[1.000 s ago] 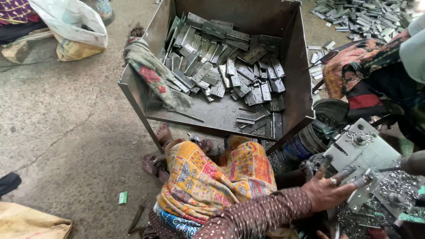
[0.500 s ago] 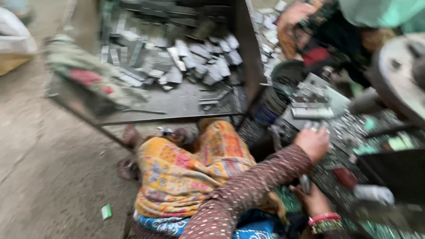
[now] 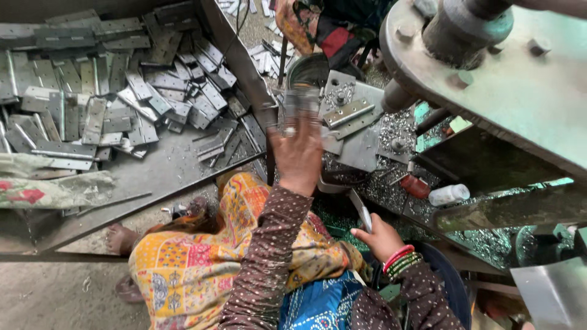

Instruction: The person sits on the floor and repeatedly picks up metal hinge pieces from a bin, places them into a drill press jig, and operates the machine to drill holes. The person then removes the processed pieces and places them into a bucket.

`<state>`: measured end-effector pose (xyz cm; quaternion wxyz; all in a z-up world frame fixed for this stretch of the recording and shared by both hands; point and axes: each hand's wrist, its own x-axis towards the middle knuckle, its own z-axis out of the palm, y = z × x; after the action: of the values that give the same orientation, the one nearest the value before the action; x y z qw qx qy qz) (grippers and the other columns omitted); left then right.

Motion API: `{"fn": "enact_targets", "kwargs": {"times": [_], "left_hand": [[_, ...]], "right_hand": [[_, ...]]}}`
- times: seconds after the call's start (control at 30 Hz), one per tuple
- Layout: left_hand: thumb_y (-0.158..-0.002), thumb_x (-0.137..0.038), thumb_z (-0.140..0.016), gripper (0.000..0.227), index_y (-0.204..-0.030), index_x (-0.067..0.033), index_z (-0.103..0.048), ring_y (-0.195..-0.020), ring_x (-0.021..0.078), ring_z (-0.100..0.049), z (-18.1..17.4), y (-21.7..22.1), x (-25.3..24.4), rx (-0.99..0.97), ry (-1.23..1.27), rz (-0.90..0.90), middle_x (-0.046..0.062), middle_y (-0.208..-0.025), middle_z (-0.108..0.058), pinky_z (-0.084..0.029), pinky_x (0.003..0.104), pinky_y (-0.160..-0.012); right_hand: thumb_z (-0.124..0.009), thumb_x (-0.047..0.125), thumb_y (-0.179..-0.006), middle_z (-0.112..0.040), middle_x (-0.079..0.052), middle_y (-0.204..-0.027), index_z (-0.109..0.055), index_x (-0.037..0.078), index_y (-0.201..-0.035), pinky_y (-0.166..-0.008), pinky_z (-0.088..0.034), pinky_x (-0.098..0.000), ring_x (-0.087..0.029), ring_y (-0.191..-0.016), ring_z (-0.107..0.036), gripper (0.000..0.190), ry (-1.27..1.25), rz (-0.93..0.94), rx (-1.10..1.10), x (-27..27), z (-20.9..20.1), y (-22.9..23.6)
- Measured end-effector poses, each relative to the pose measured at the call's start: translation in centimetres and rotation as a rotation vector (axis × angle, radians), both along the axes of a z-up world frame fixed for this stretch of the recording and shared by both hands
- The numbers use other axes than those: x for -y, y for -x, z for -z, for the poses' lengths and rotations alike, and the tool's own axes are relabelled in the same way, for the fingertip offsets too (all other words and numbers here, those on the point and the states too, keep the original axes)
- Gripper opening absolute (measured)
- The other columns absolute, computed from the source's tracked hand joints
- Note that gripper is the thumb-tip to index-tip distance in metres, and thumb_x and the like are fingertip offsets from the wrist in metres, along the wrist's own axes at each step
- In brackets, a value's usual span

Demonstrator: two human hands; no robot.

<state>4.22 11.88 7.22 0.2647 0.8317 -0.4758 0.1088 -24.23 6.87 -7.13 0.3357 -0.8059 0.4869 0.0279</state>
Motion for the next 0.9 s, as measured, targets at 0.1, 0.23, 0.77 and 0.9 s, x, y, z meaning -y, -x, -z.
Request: {"fn": "enact_targets", "kwargs": {"times": [0.1,0.23,0.77,0.9], "left_hand": [[-0.097,-0.041,-0.047,0.060,-0.148,-0.0111,-0.039,-0.153,0.0312,-0.025,1.7,-0.5,4.4,0.198,-0.243,0.074,0.006,-0.165,-0.016,0.000,0.062,-0.117],[-0.100,-0.044,-0.043,0.053,-0.139,-0.0094,-0.055,-0.148,0.0291,-0.033,5.1,1.7,6.8,-0.018,-0.338,0.327,0.010,-0.158,-0.038,-0.003,0.058,-0.122],[-0.089,-0.015,-0.058,0.022,-0.099,-0.0051,-0.075,-0.130,0.0269,-0.059,7.2,7.7,1.3,0.124,0.090,0.215,0.010,-0.126,-0.069,-0.036,0.053,-0.113],[-0.095,-0.013,-0.059,0.021,-0.103,-0.0037,-0.076,-0.123,0.0268,-0.062,8.2,7.1,2.1,0.091,0.090,0.248,0.010,-0.125,-0.069,-0.036,0.054,-0.117]], "right_hand": [[-0.076,0.048,-0.082,-0.069,-0.022,-0.085,-0.055,0.000,-0.101,-0.071,-0.053,-0.0451,-0.036,-0.079,-0.068,0.056,0.036,-0.022,-0.021,-0.5,0.5,0.1],[-0.075,0.048,-0.080,-0.068,-0.022,-0.086,-0.054,0.000,-0.103,-0.071,-0.054,-0.0456,-0.037,-0.076,-0.070,0.057,-0.024,0.037,-0.043,-0.5,0.0,-0.5],[-0.067,0.047,-0.089,-0.071,-0.027,-0.088,-0.047,0.001,-0.127,-0.069,-0.055,-0.0520,-0.045,-0.079,-0.071,0.063,0.124,0.125,-0.089,-4.6,11.5,1.1],[-0.071,0.049,-0.084,-0.071,-0.028,-0.088,-0.048,0.001,-0.123,-0.069,-0.055,-0.0541,-0.048,-0.081,-0.069,0.066,0.195,0.077,-0.129,-2.3,13.0,1.9]]}}
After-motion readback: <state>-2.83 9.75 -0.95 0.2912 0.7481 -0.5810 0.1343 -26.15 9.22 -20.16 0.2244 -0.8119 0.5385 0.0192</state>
